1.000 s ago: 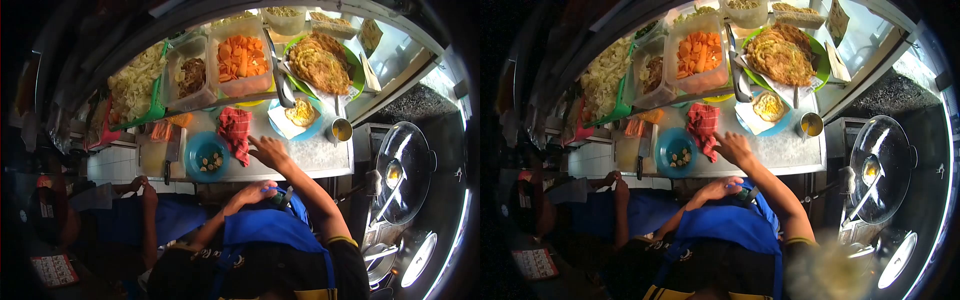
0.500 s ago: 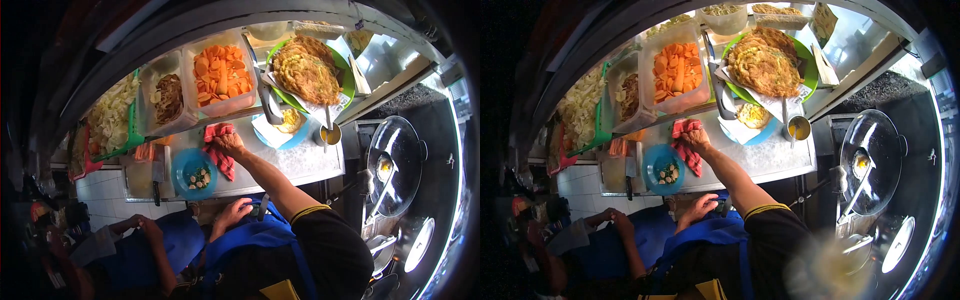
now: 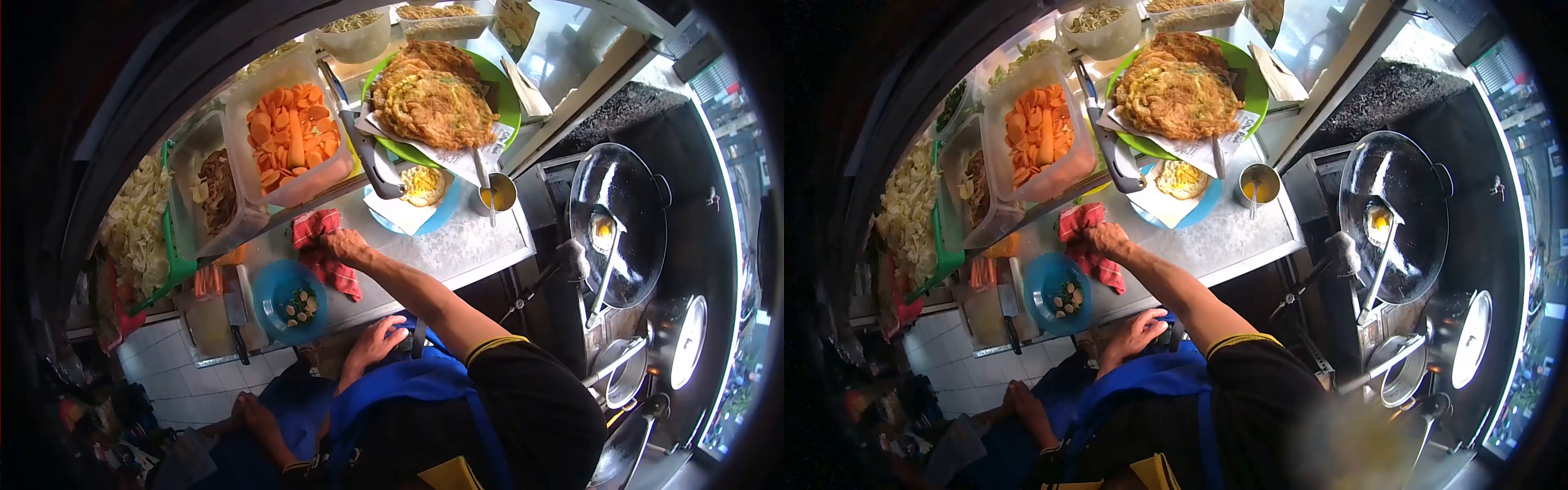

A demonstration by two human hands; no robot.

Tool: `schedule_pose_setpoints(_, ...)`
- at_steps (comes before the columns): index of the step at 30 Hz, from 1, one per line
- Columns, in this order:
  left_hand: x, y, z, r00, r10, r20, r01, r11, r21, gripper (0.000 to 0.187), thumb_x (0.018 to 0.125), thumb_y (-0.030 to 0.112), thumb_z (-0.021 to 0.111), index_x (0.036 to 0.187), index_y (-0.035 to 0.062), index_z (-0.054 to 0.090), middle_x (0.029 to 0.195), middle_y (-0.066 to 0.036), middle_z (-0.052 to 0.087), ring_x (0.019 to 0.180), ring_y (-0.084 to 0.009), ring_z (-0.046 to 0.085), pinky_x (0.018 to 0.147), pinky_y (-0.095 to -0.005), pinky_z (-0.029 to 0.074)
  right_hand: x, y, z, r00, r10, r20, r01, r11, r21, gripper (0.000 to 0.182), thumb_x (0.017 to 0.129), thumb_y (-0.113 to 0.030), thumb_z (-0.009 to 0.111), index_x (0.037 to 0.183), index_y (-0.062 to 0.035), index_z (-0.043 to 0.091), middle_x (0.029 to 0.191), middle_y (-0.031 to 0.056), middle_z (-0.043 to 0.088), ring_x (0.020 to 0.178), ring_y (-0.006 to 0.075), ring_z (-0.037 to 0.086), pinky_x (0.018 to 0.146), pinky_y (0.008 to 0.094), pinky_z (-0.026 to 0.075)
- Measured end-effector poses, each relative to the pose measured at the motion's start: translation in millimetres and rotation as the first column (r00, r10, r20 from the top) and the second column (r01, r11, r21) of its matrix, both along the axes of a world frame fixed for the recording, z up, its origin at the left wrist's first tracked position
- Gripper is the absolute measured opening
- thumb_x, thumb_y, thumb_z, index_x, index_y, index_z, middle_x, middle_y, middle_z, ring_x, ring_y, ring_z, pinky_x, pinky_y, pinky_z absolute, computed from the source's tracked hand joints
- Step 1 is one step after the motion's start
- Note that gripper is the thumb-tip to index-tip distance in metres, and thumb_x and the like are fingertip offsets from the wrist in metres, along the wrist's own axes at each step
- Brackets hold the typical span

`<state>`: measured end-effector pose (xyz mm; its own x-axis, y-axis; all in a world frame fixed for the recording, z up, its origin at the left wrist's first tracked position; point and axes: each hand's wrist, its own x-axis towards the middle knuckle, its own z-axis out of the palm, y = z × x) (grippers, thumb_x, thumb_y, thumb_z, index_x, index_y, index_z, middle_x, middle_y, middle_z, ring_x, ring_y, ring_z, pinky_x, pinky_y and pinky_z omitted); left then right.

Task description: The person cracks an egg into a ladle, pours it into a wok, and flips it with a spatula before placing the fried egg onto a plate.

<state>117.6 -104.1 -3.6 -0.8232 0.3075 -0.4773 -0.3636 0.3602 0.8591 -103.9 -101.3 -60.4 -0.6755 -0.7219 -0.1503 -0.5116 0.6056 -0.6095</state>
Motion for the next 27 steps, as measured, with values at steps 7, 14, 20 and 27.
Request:
schedule_pose_setpoints(7,0,2,3,0.998,0.020,-0.057,-0.022,0.999,-0.026,0.038,0.095,0.026,0.064,0.124,0.0031,0.058,0.117,-0.017,0.065,0.102,-0.0290,0.066,0.088,-0.0382,0.052,3,-11,25,0.998,-0.005,-0.055,0.009,0.998,0.064,0.028,0.094,-0.034,0.053,0.101,-0.0143,0.071,0.100,0.0103,0.072,0.090,0.0286,0.070,0.068,0.0425,0.055)
schedule_pose_setpoints(14,-4,3,12,0.999,0.030,-0.034,-0.031,0.999,-0.041,0.039,0.094,0.026,0.064,0.124,0.0024,0.058,0.115,-0.020,0.066,0.101,-0.0329,0.067,0.088,-0.0395,0.052,-12,-30,-24,0.909,0.166,-0.382,-0.152,0.986,0.065,0.039,0.096,-0.043,0.049,0.083,-0.0165,0.075,0.083,0.0056,0.072,0.085,0.0203,0.069,0.064,0.0351,0.048)
schedule_pose_setpoints(20,-9,1,9,0.995,-0.025,-0.095,0.017,0.996,-0.084,0.040,0.096,0.030,0.060,0.124,0.0020,0.058,0.115,-0.024,0.065,0.102,-0.0337,0.066,0.089,-0.0412,0.051,-7,-25,16,0.990,0.096,-0.103,-0.087,0.992,0.086,0.033,0.094,-0.030,0.048,0.084,-0.0118,0.075,0.087,0.0068,0.073,0.085,0.0222,0.070,0.066,0.0374,0.050)
schedule_pose_setpoints(27,106,-351,-11,0.853,-0.387,-0.350,-0.235,0.314,-0.920,0.023,0.081,0.000,0.058,0.103,-0.0033,0.061,0.118,-0.014,0.059,0.135,-0.0334,0.042,0.109,-0.0428,0.039,6,-30,-4,0.999,-0.014,-0.040,0.016,0.999,0.049,0.020,0.091,-0.026,0.053,0.091,-0.0097,0.065,0.079,0.0121,0.071,0.079,0.0283,0.071,0.060,0.0417,0.053)
